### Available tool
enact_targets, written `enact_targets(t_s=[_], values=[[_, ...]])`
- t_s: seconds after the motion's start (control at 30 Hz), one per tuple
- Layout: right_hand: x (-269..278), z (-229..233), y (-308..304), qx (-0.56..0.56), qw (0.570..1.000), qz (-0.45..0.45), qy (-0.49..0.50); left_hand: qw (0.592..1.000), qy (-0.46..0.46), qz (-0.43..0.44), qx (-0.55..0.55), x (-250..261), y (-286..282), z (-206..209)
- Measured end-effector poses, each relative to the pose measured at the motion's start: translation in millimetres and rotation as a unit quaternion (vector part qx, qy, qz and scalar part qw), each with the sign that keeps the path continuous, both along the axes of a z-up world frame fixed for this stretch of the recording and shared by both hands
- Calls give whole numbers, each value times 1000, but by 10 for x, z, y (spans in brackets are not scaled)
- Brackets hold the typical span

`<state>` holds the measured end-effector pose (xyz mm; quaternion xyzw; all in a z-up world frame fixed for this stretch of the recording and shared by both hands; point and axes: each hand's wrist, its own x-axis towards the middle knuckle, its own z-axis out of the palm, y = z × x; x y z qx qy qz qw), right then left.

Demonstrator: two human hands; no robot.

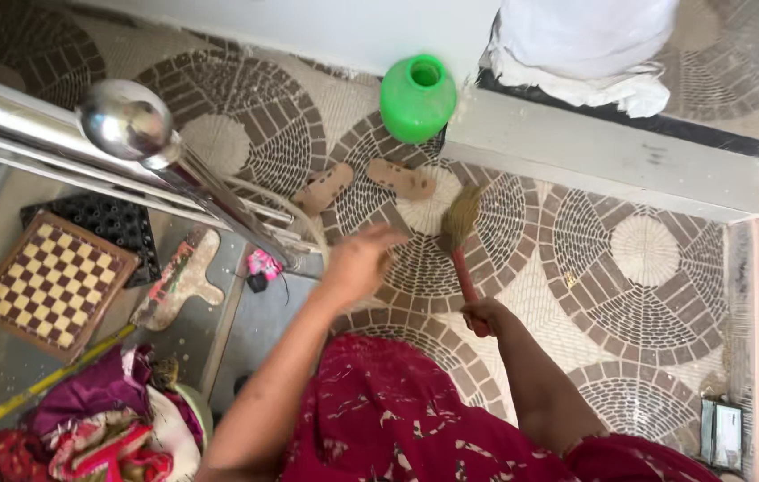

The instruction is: The person sweeps the tiled floor of a balcony using a broom, moving debris away from shoes, a green container, and a metal railing before leaning the broom against the wall.

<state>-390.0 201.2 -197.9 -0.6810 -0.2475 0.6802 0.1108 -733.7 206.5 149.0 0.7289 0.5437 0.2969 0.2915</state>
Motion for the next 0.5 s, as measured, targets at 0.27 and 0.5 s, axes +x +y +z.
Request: enact_targets(t_s=[0.27, 0.5], values=[[280, 114, -52, 129, 861, 406, -279, 995, 43, 92, 10, -306, 10, 404], [874, 689, 38, 151, 739, 544, -367, 993, 52, 101, -44, -347, -20, 185]])
